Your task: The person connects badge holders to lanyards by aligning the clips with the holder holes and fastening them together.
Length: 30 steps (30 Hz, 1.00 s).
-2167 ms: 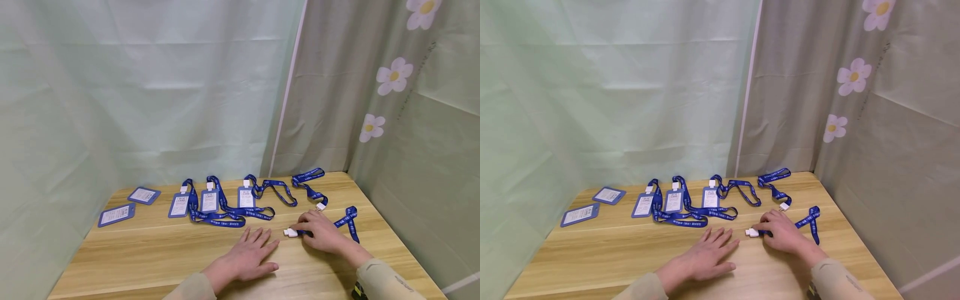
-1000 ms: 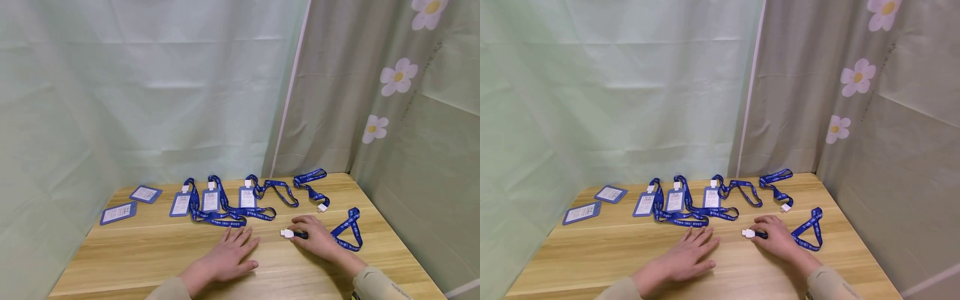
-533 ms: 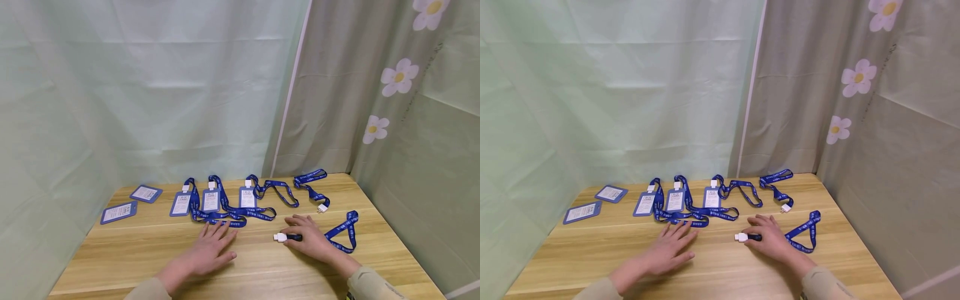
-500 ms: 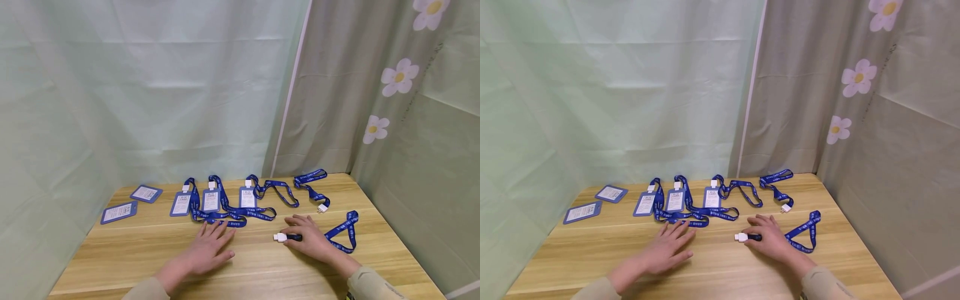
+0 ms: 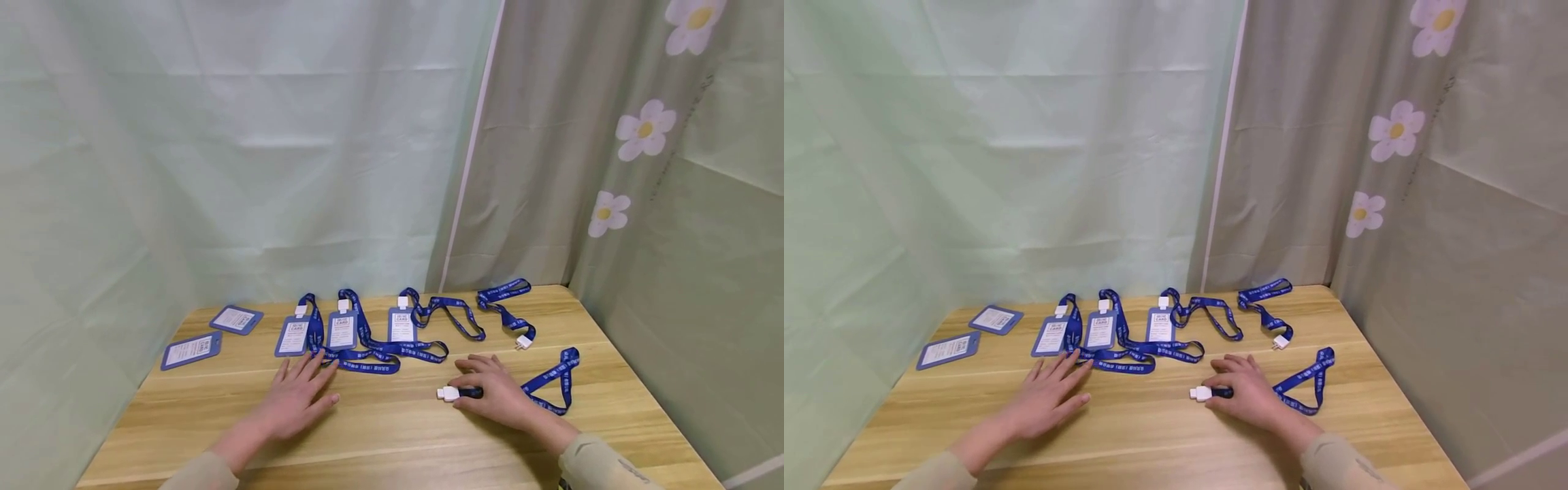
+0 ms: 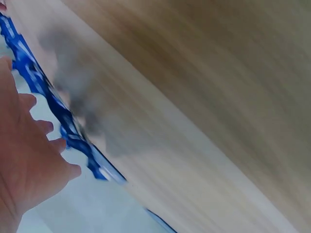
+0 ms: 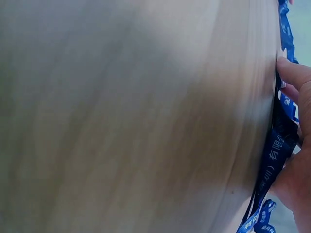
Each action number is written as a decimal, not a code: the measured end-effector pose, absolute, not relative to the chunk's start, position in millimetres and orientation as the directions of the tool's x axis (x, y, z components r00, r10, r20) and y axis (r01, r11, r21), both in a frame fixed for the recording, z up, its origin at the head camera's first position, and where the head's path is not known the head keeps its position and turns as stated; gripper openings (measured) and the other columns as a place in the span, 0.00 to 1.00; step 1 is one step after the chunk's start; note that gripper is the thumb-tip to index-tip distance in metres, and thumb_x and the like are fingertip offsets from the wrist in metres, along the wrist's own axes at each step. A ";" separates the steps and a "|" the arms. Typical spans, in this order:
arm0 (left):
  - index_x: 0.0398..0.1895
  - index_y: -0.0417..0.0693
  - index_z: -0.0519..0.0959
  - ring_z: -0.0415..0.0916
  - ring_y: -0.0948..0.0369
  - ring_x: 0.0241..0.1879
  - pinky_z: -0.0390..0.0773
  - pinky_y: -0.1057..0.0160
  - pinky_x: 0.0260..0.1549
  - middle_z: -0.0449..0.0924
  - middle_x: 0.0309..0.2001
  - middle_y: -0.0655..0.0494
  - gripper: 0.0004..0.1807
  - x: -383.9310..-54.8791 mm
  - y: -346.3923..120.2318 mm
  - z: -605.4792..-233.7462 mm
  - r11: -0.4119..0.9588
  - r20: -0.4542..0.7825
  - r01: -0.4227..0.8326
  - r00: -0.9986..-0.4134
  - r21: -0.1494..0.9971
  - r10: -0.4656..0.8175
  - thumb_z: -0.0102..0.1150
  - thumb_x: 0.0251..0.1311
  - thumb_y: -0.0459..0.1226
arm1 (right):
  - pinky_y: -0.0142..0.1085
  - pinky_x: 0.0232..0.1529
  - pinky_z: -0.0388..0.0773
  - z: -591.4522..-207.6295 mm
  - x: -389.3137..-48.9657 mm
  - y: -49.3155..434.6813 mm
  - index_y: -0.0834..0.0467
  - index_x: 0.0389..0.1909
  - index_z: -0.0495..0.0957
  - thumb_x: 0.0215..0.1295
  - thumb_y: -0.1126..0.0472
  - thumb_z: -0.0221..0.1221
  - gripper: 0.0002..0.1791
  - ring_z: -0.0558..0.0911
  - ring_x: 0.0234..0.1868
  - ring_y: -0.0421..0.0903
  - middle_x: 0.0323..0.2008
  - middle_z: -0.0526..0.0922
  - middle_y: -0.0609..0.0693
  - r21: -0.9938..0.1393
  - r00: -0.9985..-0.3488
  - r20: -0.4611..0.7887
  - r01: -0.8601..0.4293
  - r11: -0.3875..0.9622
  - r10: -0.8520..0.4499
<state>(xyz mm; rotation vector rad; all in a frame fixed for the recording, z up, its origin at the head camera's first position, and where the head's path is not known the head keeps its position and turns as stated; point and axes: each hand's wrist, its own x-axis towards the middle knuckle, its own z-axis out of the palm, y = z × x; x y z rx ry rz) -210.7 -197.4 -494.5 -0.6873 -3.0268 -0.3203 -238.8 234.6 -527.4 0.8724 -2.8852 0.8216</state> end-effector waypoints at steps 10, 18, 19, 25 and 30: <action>0.77 0.47 0.66 0.51 0.30 0.74 0.43 0.23 0.66 0.55 0.77 0.33 0.38 -217.3 -263.1 -495.1 0.947 0.104 0.299 -0.952 0.119 0.288 0.46 0.74 0.61 | 0.70 0.72 0.44 -523.9 -235.9 229.2 0.42 0.53 0.87 0.64 0.43 0.69 0.18 0.65 0.73 0.63 0.68 0.76 0.52 -0.498 -0.840 0.160 -0.522 0.692 -0.519; 0.76 0.39 0.63 0.46 0.24 0.71 0.36 0.19 0.63 0.51 0.75 0.24 0.43 -224.8 -316.5 -494.5 0.981 0.033 0.142 -0.990 0.134 0.139 0.41 0.74 0.64 | 0.68 0.73 0.43 -524.5 -236.9 230.3 0.41 0.54 0.87 0.64 0.42 0.69 0.18 0.63 0.74 0.61 0.69 0.74 0.50 -0.507 -0.846 0.129 -0.504 0.699 -0.517; 0.77 0.38 0.63 0.45 0.23 0.71 0.35 0.19 0.63 0.50 0.74 0.23 0.44 -225.8 -323.0 -495.1 0.983 0.021 0.123 -0.992 0.139 0.122 0.40 0.74 0.65 | 0.68 0.73 0.43 -524.8 -237.0 230.7 0.41 0.54 0.87 0.64 0.42 0.68 0.19 0.63 0.75 0.61 0.69 0.74 0.50 -0.509 -0.845 0.126 -0.504 0.698 -0.519; 0.77 0.34 0.58 0.39 0.19 0.69 0.31 0.17 0.60 0.45 0.73 0.18 0.48 -232.3 -358.0 -498.1 0.985 -0.042 0.027 -0.999 0.169 0.035 0.34 0.74 0.67 | 0.69 0.73 0.42 -525.6 -237.5 231.5 0.42 0.55 0.87 0.65 0.41 0.68 0.20 0.63 0.75 0.61 0.70 0.74 0.51 -0.513 -0.842 0.114 -0.504 0.695 -0.527; 0.76 0.31 0.55 0.37 0.16 0.67 0.31 0.16 0.59 0.43 0.71 0.15 0.49 -236.7 -377.1 -497.9 0.983 -0.064 -0.021 -0.998 0.183 -0.010 0.31 0.75 0.66 | 0.69 0.73 0.43 -524.2 -238.7 230.4 0.42 0.56 0.87 0.65 0.41 0.67 0.21 0.63 0.75 0.61 0.70 0.73 0.50 -0.507 -0.841 0.113 -0.507 0.697 -0.530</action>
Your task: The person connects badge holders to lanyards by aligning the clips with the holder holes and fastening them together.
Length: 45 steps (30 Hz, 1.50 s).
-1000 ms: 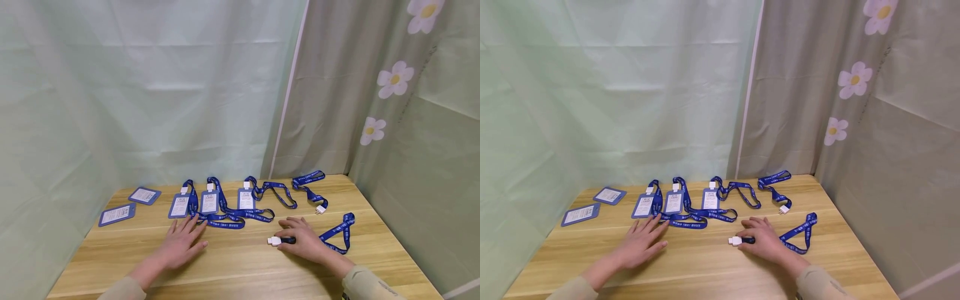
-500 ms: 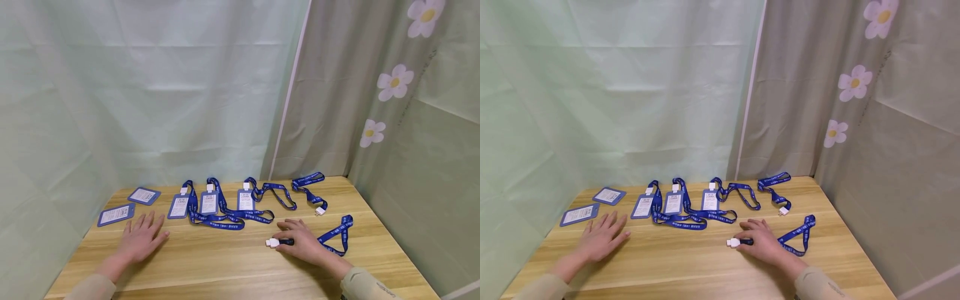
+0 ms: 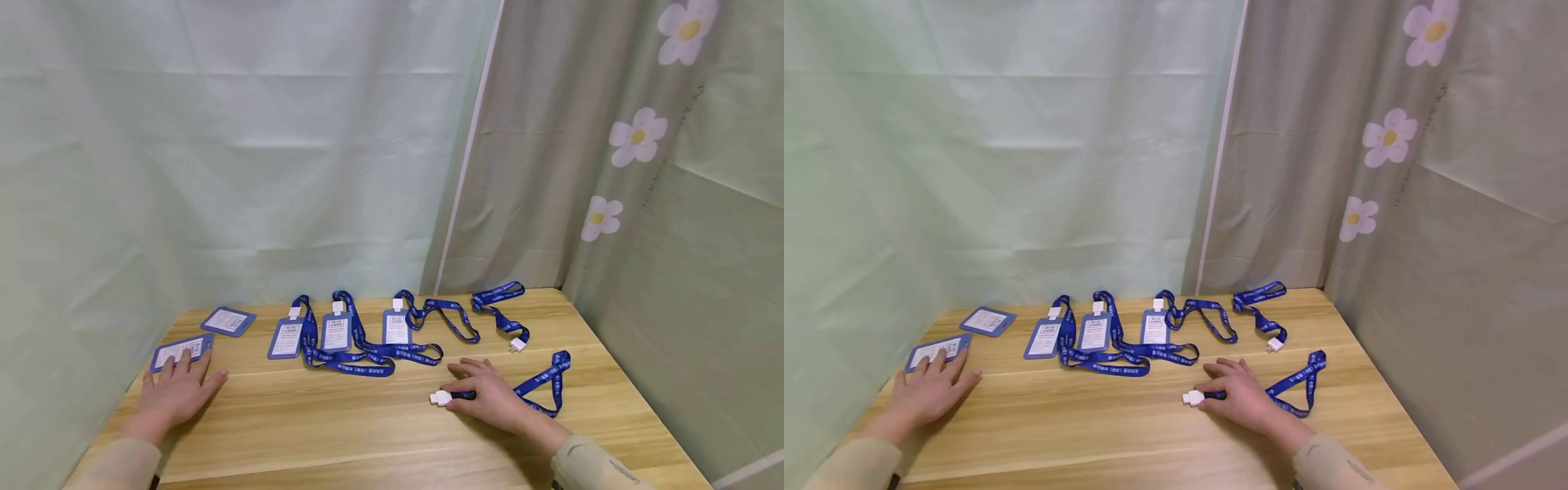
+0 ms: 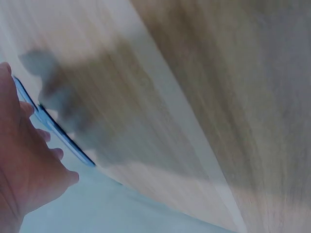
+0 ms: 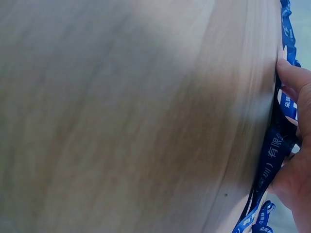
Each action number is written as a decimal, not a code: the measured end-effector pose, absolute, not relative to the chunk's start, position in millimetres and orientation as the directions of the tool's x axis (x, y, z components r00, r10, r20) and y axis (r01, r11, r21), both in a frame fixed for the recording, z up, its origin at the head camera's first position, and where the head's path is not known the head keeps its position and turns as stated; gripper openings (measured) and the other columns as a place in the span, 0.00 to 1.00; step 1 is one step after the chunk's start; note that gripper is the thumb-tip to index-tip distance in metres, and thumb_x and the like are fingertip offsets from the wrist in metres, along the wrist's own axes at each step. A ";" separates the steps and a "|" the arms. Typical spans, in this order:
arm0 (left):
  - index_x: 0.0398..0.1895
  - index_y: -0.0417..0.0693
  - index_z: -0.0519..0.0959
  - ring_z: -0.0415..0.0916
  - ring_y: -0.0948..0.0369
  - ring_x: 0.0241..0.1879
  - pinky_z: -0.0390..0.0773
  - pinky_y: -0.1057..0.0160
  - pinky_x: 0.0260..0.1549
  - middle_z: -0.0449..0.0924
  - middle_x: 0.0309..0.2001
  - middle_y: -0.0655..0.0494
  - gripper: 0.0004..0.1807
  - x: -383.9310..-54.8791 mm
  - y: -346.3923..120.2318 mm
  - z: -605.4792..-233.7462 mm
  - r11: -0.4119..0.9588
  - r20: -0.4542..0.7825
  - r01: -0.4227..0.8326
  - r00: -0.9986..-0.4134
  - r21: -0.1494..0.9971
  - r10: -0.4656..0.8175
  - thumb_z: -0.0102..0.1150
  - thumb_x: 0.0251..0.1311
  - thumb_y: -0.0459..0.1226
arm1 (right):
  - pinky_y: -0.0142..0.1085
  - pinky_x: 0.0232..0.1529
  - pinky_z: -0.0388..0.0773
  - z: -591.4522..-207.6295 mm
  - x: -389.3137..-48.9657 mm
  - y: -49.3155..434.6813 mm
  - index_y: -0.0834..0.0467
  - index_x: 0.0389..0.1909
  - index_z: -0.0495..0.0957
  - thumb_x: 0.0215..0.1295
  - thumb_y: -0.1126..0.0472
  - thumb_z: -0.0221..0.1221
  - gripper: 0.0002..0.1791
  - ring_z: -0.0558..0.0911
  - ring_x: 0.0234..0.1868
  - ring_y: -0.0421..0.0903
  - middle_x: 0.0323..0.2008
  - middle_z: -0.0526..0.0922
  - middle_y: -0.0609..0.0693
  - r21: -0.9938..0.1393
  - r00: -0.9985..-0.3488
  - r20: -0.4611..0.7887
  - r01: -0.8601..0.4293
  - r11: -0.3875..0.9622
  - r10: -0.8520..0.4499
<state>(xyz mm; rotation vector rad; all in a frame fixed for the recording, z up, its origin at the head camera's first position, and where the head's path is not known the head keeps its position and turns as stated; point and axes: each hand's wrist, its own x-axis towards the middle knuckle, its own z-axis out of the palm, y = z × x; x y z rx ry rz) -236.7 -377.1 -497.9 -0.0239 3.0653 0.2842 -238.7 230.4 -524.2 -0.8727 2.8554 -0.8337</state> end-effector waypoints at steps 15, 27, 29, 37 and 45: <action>0.76 0.27 0.46 0.29 0.15 0.66 0.30 0.14 0.56 0.32 0.68 0.09 0.55 -245.6 -395.5 -496.4 0.963 -0.234 -0.118 -0.970 0.242 -0.060 0.24 0.72 0.70 | 0.68 0.74 0.42 -523.9 -239.3 229.3 0.42 0.56 0.87 0.66 0.42 0.67 0.20 0.62 0.75 0.61 0.71 0.73 0.51 -0.514 -0.843 0.101 -0.499 0.698 -0.528; 0.76 0.27 0.47 0.30 0.16 0.67 0.30 0.15 0.57 0.35 0.69 0.11 0.56 -242.9 -390.0 -492.2 0.960 -0.263 -0.137 -0.962 0.244 -0.070 0.23 0.71 0.71 | 0.70 0.72 0.42 -523.1 -239.6 228.9 0.43 0.55 0.87 0.66 0.41 0.67 0.20 0.63 0.74 0.64 0.70 0.74 0.53 -0.519 -0.836 0.123 -0.513 0.684 -0.534; 0.76 0.28 0.48 0.31 0.16 0.67 0.30 0.14 0.57 0.36 0.69 0.11 0.56 -241.8 -388.3 -492.6 0.963 -0.257 -0.135 -0.964 0.235 -0.073 0.23 0.71 0.71 | 0.70 0.72 0.42 -523.4 -239.7 229.0 0.43 0.55 0.87 0.66 0.41 0.67 0.20 0.63 0.74 0.64 0.70 0.74 0.54 -0.518 -0.836 0.127 -0.515 0.683 -0.533; 0.77 0.28 0.50 0.35 0.15 0.66 0.33 0.14 0.56 0.39 0.69 0.12 0.56 -231.1 -375.0 -492.4 0.975 -0.240 -0.113 -0.969 0.191 -0.065 0.23 0.71 0.72 | 0.70 0.72 0.42 -522.0 -238.8 228.1 0.44 0.55 0.87 0.65 0.42 0.67 0.21 0.63 0.74 0.64 0.70 0.74 0.54 -0.516 -0.837 0.122 -0.513 0.686 -0.533; 0.75 0.27 0.53 0.43 0.15 0.65 0.40 0.14 0.57 0.44 0.68 0.11 0.56 -218.0 -354.8 -492.0 0.988 -0.209 -0.067 -0.977 0.136 -0.038 0.26 0.71 0.71 | 0.71 0.72 0.42 -521.7 -239.1 228.5 0.44 0.55 0.87 0.66 0.42 0.67 0.20 0.63 0.74 0.64 0.70 0.74 0.54 -0.516 -0.835 0.129 -0.517 0.683 -0.534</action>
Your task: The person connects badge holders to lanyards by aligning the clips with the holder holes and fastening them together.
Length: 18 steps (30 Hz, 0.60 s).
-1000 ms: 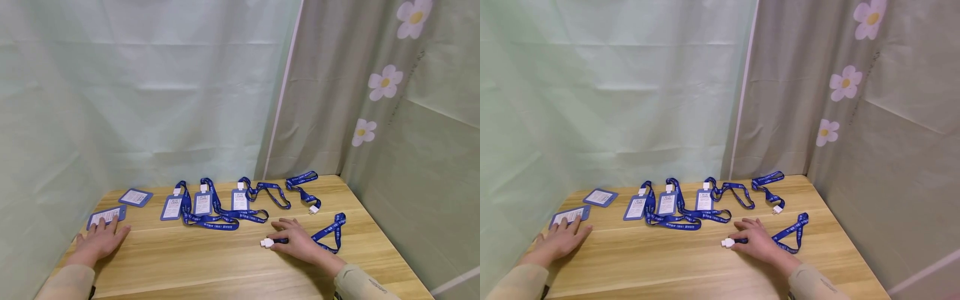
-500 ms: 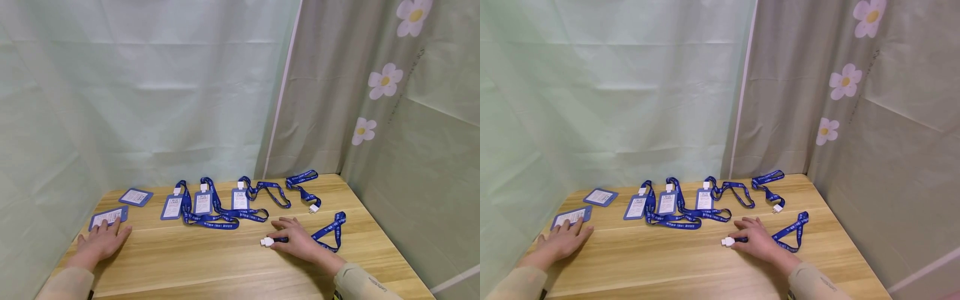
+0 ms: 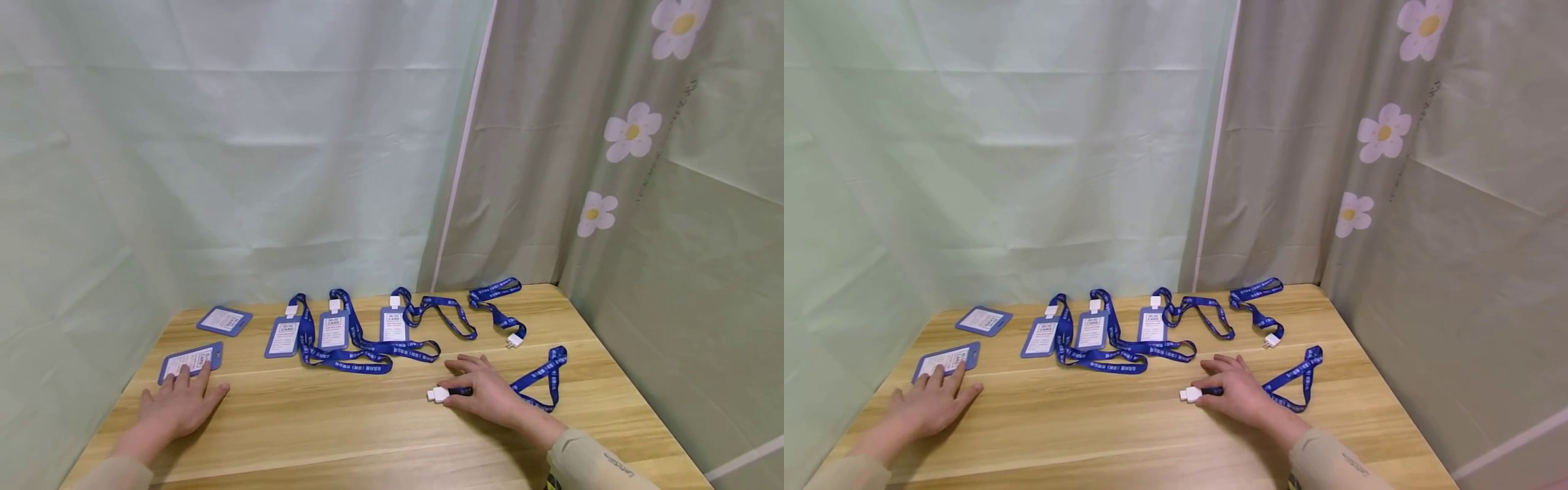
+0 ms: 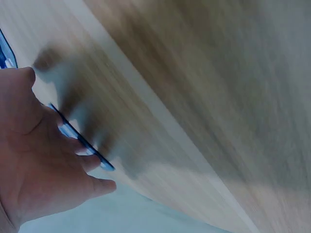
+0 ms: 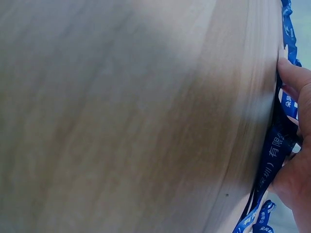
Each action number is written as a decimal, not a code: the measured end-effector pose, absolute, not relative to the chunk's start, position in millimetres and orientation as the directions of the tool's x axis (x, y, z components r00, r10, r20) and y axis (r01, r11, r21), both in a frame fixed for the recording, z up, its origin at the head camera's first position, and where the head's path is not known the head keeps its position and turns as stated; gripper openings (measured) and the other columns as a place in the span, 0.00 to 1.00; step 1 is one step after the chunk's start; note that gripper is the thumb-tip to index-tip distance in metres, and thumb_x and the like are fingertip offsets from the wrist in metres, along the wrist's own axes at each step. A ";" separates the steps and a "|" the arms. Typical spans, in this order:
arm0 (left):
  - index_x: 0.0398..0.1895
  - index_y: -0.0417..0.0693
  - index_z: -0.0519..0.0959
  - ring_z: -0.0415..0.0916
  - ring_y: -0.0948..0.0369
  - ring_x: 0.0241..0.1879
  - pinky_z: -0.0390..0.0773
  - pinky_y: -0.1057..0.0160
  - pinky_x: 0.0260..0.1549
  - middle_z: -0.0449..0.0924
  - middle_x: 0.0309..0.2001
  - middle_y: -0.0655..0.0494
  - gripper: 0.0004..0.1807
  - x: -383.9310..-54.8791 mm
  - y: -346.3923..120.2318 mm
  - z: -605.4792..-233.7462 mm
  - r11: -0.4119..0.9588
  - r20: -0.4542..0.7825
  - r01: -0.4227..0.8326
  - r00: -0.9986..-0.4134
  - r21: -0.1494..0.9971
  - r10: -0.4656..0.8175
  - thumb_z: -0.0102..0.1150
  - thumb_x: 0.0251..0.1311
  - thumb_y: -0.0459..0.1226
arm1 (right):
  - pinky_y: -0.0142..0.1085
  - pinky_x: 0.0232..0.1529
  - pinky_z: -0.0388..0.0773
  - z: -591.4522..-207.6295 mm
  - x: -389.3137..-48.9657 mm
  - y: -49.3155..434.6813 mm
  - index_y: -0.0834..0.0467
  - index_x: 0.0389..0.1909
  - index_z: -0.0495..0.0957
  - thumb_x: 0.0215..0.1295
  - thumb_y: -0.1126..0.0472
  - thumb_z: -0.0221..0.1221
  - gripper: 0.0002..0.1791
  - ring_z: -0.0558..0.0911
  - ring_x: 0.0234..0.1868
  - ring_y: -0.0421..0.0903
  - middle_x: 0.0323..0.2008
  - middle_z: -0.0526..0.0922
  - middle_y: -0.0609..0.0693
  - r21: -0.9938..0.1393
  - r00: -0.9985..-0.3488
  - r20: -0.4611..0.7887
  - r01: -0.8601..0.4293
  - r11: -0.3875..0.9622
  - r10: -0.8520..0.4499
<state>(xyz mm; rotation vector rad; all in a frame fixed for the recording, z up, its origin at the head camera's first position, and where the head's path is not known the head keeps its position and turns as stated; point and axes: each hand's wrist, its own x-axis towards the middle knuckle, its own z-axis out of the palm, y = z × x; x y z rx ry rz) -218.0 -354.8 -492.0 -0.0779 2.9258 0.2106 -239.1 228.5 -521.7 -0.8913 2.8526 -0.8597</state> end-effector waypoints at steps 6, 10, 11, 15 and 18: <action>0.75 0.28 0.56 0.47 0.16 0.64 0.43 0.15 0.57 0.49 0.68 0.12 0.56 -213.1 -340.2 -493.2 0.994 -0.196 -0.026 -0.981 0.104 -0.005 0.27 0.71 0.72 | 0.69 0.73 0.41 -523.0 -239.2 229.4 0.43 0.56 0.87 0.65 0.41 0.67 0.20 0.62 0.75 0.62 0.70 0.73 0.52 -0.513 -0.840 0.120 -0.508 0.692 -0.528; 0.75 0.29 0.58 0.50 0.16 0.64 0.43 0.15 0.57 0.52 0.68 0.13 0.55 -207.2 -330.2 -492.2 0.996 -0.196 -0.002 -0.981 0.084 0.015 0.28 0.71 0.72 | 0.69 0.73 0.41 -522.2 -238.3 229.0 0.43 0.56 0.87 0.65 0.42 0.68 0.21 0.63 0.75 0.62 0.71 0.73 0.52 -0.517 -0.837 0.118 -0.511 0.687 -0.534; 0.75 0.29 0.58 0.51 0.17 0.64 0.43 0.15 0.57 0.52 0.68 0.13 0.55 -205.4 -327.7 -491.9 0.997 -0.196 0.002 -0.980 0.080 0.017 0.28 0.70 0.72 | 0.70 0.73 0.41 -522.1 -238.3 228.9 0.43 0.56 0.87 0.65 0.42 0.68 0.21 0.62 0.75 0.62 0.71 0.73 0.52 -0.518 -0.837 0.117 -0.511 0.686 -0.535; 0.75 0.31 0.61 0.53 0.18 0.64 0.44 0.15 0.57 0.55 0.67 0.14 0.55 -199.5 -318.4 -490.7 0.998 -0.211 0.020 -0.977 0.057 0.031 0.28 0.70 0.72 | 0.69 0.73 0.40 -521.6 -238.5 228.9 0.43 0.56 0.87 0.65 0.42 0.67 0.20 0.62 0.75 0.62 0.71 0.73 0.51 -0.521 -0.841 0.107 -0.501 0.691 -0.530; 0.75 0.33 0.62 0.55 0.19 0.64 0.45 0.15 0.58 0.58 0.67 0.16 0.54 -196.1 -311.7 -490.2 0.999 -0.237 0.032 -0.971 0.030 0.039 0.28 0.70 0.73 | 0.68 0.74 0.40 -521.3 -238.4 228.9 0.43 0.56 0.87 0.66 0.42 0.67 0.20 0.62 0.75 0.62 0.71 0.73 0.51 -0.523 -0.845 0.100 -0.494 0.695 -0.525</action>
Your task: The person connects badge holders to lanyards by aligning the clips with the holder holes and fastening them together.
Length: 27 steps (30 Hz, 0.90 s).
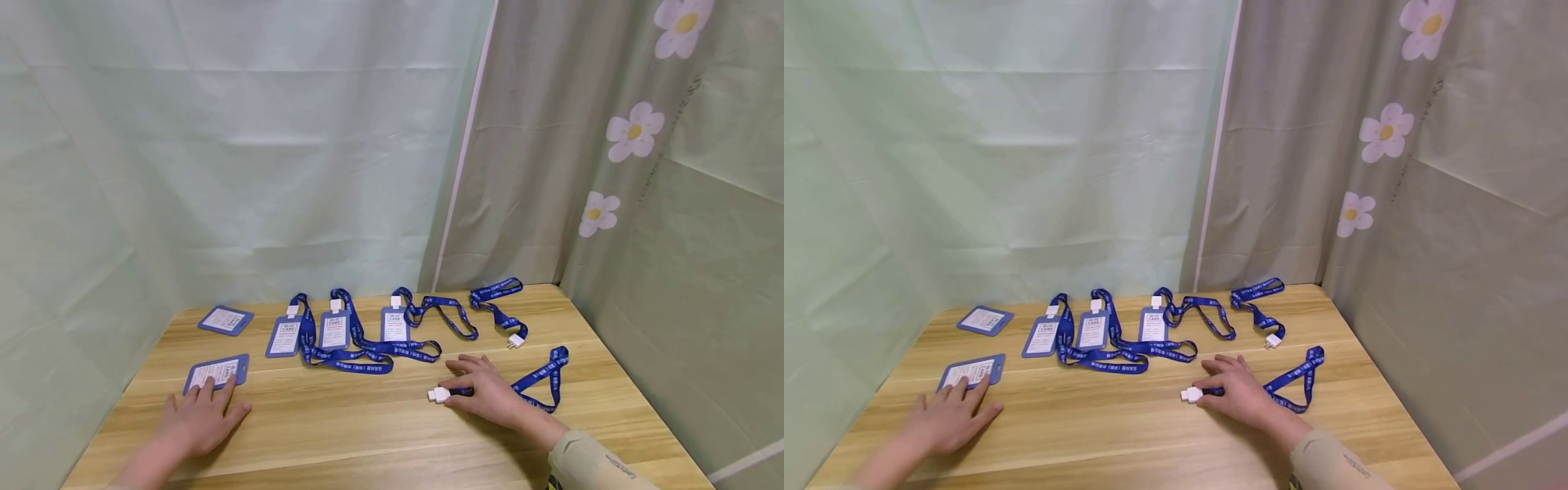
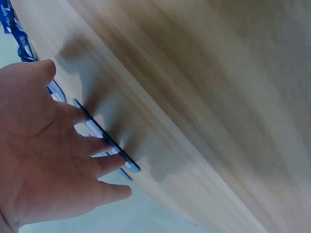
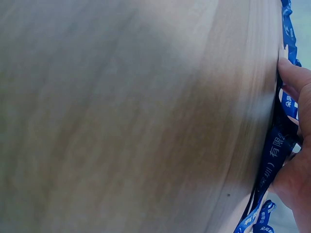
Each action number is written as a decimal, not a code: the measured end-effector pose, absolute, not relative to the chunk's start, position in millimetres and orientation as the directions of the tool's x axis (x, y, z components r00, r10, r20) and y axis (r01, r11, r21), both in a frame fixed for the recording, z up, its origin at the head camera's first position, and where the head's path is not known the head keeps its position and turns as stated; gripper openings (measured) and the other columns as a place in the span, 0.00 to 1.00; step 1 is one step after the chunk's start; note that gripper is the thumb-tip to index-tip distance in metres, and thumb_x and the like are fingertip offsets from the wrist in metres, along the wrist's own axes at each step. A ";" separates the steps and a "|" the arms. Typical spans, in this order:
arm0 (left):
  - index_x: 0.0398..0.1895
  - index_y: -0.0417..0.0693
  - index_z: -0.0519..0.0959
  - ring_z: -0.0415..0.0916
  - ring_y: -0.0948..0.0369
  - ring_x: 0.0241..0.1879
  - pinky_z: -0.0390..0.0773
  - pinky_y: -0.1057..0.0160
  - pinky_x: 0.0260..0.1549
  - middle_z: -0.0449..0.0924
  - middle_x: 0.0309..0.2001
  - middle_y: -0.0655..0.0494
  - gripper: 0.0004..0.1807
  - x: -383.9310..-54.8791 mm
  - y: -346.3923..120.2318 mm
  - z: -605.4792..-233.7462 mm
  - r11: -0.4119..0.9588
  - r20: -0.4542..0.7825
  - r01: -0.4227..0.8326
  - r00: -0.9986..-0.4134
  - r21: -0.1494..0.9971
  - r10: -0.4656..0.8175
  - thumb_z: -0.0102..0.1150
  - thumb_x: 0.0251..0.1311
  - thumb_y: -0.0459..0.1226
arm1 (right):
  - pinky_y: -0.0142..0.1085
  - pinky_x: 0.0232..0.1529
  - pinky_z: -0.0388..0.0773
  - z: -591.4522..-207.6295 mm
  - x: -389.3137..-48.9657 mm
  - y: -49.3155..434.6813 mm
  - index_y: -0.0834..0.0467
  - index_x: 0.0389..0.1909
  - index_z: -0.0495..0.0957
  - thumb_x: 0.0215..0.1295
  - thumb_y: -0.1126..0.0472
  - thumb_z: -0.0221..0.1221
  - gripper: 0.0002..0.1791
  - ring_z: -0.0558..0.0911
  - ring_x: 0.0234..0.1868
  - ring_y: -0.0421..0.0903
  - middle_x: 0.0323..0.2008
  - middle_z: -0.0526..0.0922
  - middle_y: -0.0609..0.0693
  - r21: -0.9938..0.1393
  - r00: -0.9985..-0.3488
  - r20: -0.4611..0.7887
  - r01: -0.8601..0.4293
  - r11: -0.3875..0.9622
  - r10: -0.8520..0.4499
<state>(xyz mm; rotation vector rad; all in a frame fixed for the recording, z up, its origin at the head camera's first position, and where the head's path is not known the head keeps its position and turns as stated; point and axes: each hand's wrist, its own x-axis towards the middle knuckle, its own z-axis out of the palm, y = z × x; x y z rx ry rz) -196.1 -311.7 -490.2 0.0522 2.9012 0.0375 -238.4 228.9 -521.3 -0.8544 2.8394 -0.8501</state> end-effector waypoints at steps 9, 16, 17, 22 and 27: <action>0.74 0.38 0.67 0.57 0.20 0.64 0.46 0.17 0.59 0.62 0.67 0.19 0.53 -183.3 -284.4 -482.9 0.998 -0.291 0.068 -0.954 0.012 0.069 0.31 0.69 0.73 | 0.68 0.74 0.40 -523.1 -238.7 229.7 0.40 0.56 0.87 0.66 0.40 0.66 0.20 0.61 0.76 0.61 0.71 0.73 0.49 -0.519 -0.850 0.092 -0.486 0.703 -0.519; 0.72 0.42 0.71 0.60 0.22 0.64 0.50 0.18 0.60 0.66 0.66 0.22 0.48 -173.6 -263.5 -480.0 0.992 -0.252 0.126 -0.960 0.008 0.124 0.34 0.70 0.71 | 0.69 0.73 0.40 -524.1 -239.5 229.6 0.40 0.56 0.86 0.66 0.39 0.66 0.20 0.61 0.76 0.60 0.71 0.73 0.49 -0.521 -0.853 0.087 -0.480 0.706 -0.515; 0.72 0.43 0.71 0.60 0.23 0.64 0.50 0.18 0.60 0.66 0.66 0.23 0.48 -173.1 -260.6 -479.6 0.991 -0.251 0.132 -0.959 0.009 0.130 0.34 0.70 0.71 | 0.69 0.73 0.40 -523.9 -239.6 229.6 0.40 0.56 0.86 0.66 0.39 0.66 0.20 0.61 0.76 0.60 0.71 0.73 0.49 -0.521 -0.853 0.085 -0.478 0.707 -0.515; 0.72 0.45 0.72 0.60 0.23 0.65 0.49 0.18 0.60 0.67 0.66 0.25 0.47 -172.0 -249.9 -480.4 0.988 -0.249 0.155 -0.956 0.029 0.157 0.36 0.70 0.71 | 0.68 0.74 0.40 -522.8 -239.4 229.5 0.41 0.57 0.86 0.66 0.39 0.66 0.21 0.61 0.76 0.60 0.71 0.73 0.48 -0.519 -0.854 0.079 -0.476 0.710 -0.515; 0.72 0.48 0.74 0.62 0.26 0.65 0.51 0.19 0.61 0.70 0.65 0.30 0.46 -168.9 -239.1 -482.8 0.983 -0.232 0.177 -0.956 0.042 0.181 0.37 0.69 0.72 | 0.68 0.73 0.41 -522.9 -239.5 229.5 0.41 0.56 0.86 0.66 0.39 0.66 0.21 0.61 0.76 0.60 0.71 0.73 0.49 -0.510 -0.851 0.085 -0.483 0.711 -0.518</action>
